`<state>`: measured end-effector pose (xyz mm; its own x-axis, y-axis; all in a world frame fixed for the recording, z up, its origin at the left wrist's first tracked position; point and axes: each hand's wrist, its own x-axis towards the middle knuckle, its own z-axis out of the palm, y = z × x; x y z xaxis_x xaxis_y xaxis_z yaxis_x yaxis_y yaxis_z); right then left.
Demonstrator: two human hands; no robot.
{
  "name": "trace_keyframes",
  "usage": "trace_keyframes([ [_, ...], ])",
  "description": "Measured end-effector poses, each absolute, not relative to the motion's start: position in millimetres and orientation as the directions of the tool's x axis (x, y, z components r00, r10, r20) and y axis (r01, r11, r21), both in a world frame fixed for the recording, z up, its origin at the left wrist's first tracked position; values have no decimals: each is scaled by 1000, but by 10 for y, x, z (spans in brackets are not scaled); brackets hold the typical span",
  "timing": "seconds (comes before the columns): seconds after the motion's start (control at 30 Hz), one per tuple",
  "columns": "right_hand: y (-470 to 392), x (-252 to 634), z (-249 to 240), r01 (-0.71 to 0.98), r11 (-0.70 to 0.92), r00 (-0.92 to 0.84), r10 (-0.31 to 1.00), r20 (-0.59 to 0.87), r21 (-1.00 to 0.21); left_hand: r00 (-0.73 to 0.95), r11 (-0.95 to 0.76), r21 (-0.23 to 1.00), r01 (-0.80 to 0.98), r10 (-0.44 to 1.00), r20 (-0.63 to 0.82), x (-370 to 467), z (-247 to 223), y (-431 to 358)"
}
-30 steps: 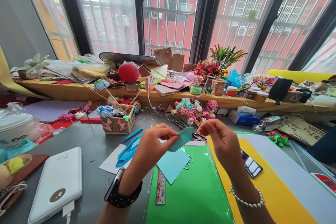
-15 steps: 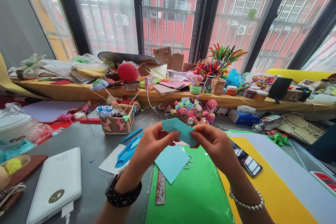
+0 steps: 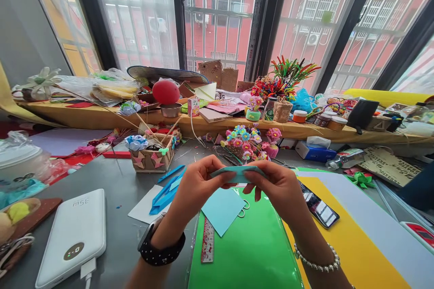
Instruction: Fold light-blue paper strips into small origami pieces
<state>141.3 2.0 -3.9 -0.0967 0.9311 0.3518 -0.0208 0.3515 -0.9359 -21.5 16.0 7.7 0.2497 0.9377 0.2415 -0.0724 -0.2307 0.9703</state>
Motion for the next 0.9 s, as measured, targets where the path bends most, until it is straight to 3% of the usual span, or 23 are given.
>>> trace_keyframes([
  [0.17, 45, 1437, -37, -114, 322, -115, 935, 334, -940, 369, -173, 982, -78, 910, 190, -286, 96, 183],
  [0.5, 38, 1468, -25, -145, 369, -129, 913, 388, -918, 401, -203, 977, -69, 891, 214, -280, 142, 147],
  [0.73, 48, 1474, -56, -64, 410, -128, 901, 415, -910, 232, -114, 986, -120, 963, 139, -168, 152, 86],
  [0.9, 39, 1477, -49, -45, 423, -141, 894, 425, -905, 234, -93, 991, -97, 966, 114, -166, 141, 96],
])
